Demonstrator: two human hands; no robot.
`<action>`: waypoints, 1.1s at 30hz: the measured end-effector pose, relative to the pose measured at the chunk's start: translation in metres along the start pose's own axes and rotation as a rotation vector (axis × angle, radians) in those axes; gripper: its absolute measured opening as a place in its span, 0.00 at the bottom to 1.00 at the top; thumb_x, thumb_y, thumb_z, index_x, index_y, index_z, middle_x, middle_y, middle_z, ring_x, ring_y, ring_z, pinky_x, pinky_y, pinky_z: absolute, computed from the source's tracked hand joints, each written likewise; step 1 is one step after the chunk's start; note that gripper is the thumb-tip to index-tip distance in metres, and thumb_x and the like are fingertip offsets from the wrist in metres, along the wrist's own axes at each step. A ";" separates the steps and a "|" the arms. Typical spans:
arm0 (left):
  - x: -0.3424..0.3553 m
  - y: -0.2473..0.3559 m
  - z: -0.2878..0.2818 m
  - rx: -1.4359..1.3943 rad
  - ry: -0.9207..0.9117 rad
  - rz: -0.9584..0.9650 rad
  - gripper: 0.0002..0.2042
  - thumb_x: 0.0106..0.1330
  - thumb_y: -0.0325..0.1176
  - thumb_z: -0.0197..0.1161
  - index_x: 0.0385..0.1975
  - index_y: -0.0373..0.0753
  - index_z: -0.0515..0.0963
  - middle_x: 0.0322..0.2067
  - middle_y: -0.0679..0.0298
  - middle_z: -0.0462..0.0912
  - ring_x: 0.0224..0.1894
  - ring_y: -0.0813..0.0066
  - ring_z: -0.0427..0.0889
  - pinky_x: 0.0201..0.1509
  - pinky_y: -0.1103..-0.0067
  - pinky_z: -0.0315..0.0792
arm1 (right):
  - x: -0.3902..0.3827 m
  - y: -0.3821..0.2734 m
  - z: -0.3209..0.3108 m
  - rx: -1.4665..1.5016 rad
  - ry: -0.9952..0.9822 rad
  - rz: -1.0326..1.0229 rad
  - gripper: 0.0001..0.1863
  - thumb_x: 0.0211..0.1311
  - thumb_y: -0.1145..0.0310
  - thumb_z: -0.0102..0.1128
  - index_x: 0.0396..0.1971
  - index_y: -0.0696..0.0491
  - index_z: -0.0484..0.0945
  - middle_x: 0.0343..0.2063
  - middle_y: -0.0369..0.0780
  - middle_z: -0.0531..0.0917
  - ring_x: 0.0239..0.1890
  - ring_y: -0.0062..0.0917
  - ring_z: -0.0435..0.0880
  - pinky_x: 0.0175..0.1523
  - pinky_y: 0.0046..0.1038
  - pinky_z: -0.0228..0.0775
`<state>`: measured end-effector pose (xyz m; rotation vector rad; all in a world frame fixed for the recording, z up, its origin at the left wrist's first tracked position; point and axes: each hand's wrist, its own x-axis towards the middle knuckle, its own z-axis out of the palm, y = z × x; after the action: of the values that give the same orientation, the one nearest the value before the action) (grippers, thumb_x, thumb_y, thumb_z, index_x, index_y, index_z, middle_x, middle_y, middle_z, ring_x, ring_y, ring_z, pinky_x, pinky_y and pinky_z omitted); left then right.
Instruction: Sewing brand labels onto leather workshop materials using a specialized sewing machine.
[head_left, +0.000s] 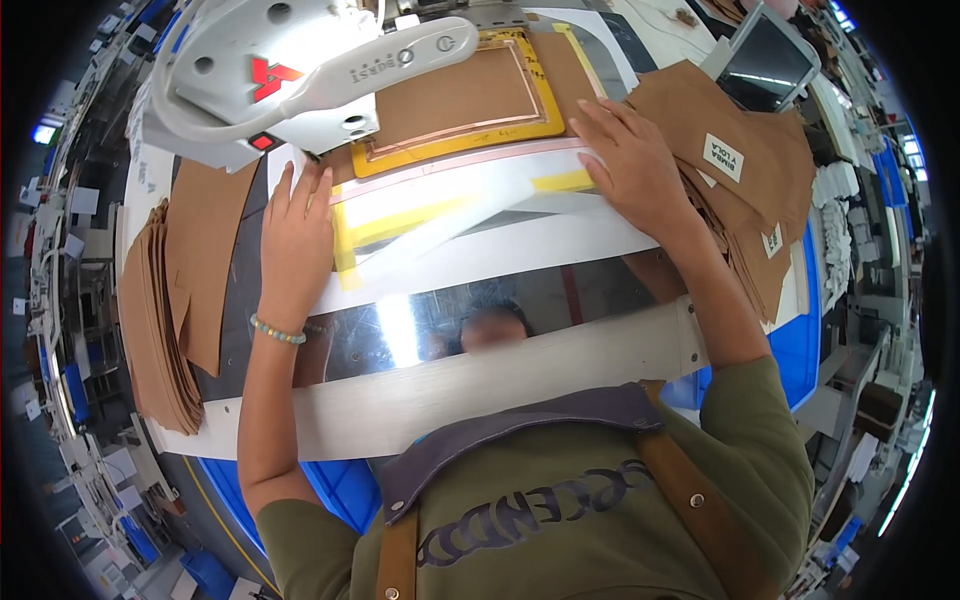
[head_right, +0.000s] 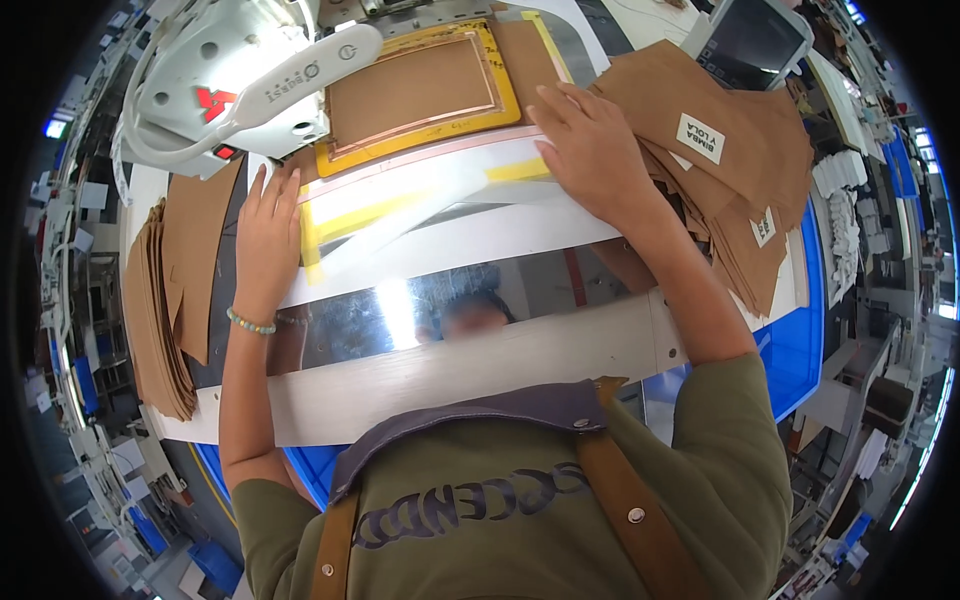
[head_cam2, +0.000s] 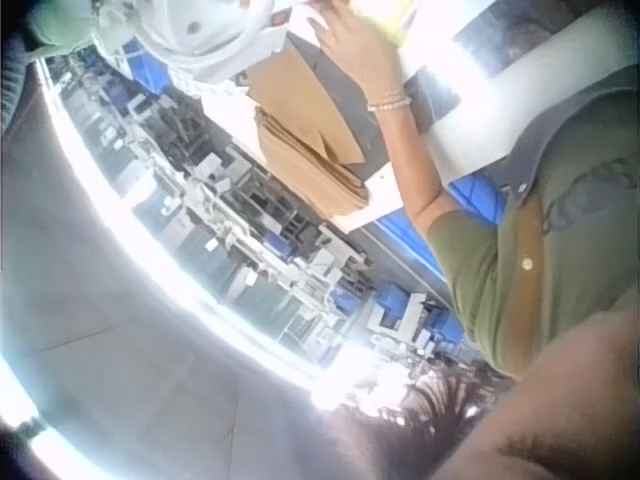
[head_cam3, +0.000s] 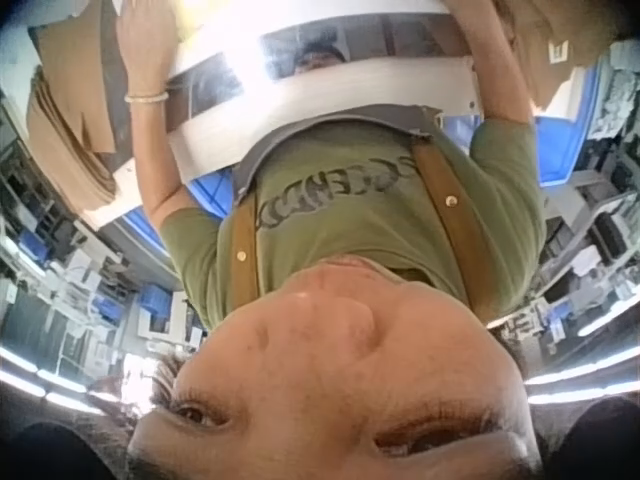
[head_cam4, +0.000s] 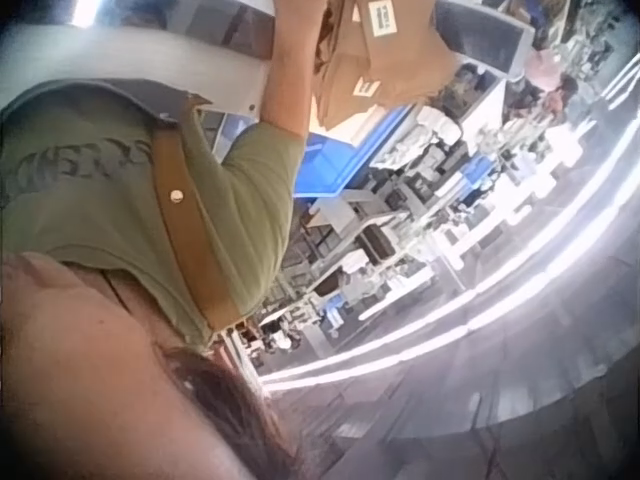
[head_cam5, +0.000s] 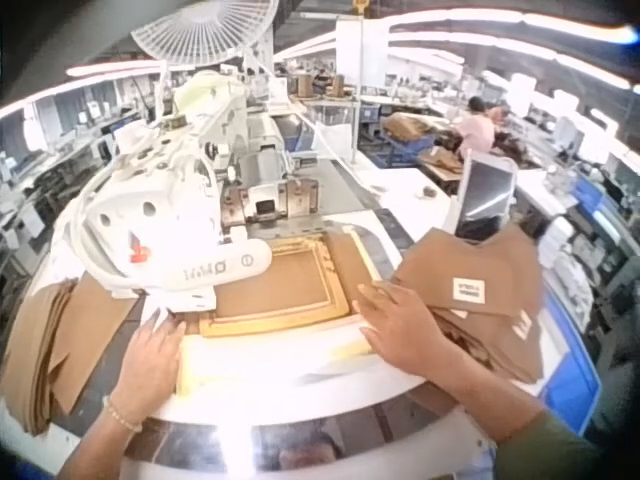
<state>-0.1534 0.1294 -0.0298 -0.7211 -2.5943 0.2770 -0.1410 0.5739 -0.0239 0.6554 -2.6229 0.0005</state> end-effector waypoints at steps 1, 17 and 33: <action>-0.002 0.004 -0.001 -0.201 -0.040 -0.020 0.24 0.70 0.25 0.61 0.66 0.29 0.78 0.72 0.50 0.75 0.76 0.49 0.70 0.77 0.60 0.67 | -0.004 -0.001 0.000 0.007 -0.041 -0.013 0.24 0.76 0.55 0.60 0.63 0.54 0.82 0.70 0.43 0.77 0.77 0.37 0.67 0.78 0.48 0.60; -0.017 0.011 -0.003 -0.325 -0.134 -0.163 0.26 0.81 0.41 0.59 0.76 0.43 0.72 0.79 0.53 0.66 0.83 0.42 0.55 0.84 0.54 0.53 | -0.027 0.010 0.007 0.174 -0.197 0.095 0.36 0.83 0.46 0.49 0.79 0.55 0.65 0.83 0.40 0.60 0.86 0.40 0.50 0.87 0.50 0.33; -0.022 0.013 -0.005 -0.179 -0.124 -0.202 0.28 0.77 0.47 0.64 0.73 0.40 0.76 0.80 0.51 0.65 0.82 0.43 0.58 0.79 0.53 0.59 | -0.023 0.006 0.013 0.277 -0.141 0.102 0.36 0.84 0.43 0.44 0.79 0.54 0.65 0.82 0.40 0.61 0.85 0.41 0.52 0.87 0.52 0.35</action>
<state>-0.1281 0.1287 -0.0366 -0.5084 -2.8103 0.0277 -0.1304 0.5885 -0.0445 0.6302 -2.8173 0.3664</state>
